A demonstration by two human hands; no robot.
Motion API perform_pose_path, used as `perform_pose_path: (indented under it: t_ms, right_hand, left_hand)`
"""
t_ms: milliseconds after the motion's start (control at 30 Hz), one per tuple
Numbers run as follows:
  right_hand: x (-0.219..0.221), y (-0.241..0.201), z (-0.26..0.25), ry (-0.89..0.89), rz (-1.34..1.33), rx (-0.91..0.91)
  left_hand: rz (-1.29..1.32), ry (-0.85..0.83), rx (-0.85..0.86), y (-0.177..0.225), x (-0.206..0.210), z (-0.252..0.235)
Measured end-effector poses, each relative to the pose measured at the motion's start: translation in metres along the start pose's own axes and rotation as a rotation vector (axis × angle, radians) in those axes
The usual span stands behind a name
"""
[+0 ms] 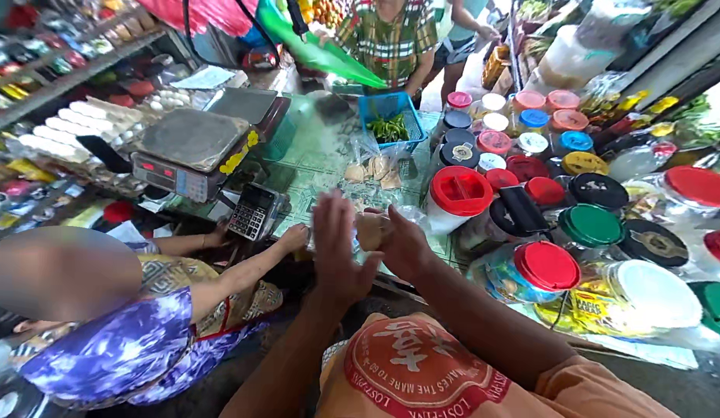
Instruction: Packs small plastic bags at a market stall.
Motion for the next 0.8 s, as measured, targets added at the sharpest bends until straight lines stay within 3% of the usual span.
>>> perform_pose_path:
  t_ms: [67,100,200,300,367,433,500,567,700,767,800]
  right_hand:
    - [0.005,0.007,0.007,0.088,-0.01,-0.005]
    - [0.004,0.012,0.007,0.09,-0.043,-0.007]
    - [0.007,0.011,0.013,0.073,-0.11,-0.049]
    - [0.016,0.028,0.019,0.155,-0.093,-0.046]
    - [0.02,0.03,0.011,0.048,-0.146,-0.086]
    - [0.029,0.031,0.017,0.0,-0.219,-0.102]
    - [0.039,0.039,0.02,0.095,-0.236,-0.093]
    - [0.036,0.053,0.013,0.152,-0.22,-0.114]
    - [0.046,0.056,0.016,0.047,-0.322,-0.166]
    - [0.058,0.064,0.021,0.127,-0.279,-0.17]
    - [0.058,0.069,0.021,0.168,-0.246,-0.191]
  left_hand:
    - [0.161,-0.008,-0.021,-0.02,0.041,0.017]
    - [0.219,0.001,-0.064,-0.026,0.042,0.02]
    - [0.185,-0.038,-0.024,-0.014,0.015,0.008]
    - [0.317,-0.142,-0.042,-0.028,0.035,0.022]
    - [0.383,-0.066,-0.096,-0.037,0.005,0.013]
    - [0.281,-0.002,0.015,-0.034,-0.028,0.006]
    - [0.208,-0.116,0.127,-0.037,-0.007,0.007]
    - [0.27,-0.222,0.085,-0.052,0.017,0.017]
    - [0.244,-0.064,0.152,-0.045,-0.04,-0.011]
    - [0.238,-0.143,0.146,-0.05,-0.018,-0.007]
    - [0.315,-0.21,0.064,-0.063,0.0,-0.001]
Point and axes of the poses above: each hand's wrist, its own z-axis away from the middle knuckle, its own x-axis out of the palm, y = z × x, the point moved 8 cm from there along -z, towards the middle knuckle, and after that the axes turned 9 degrees about x, right-handed, at the moved point
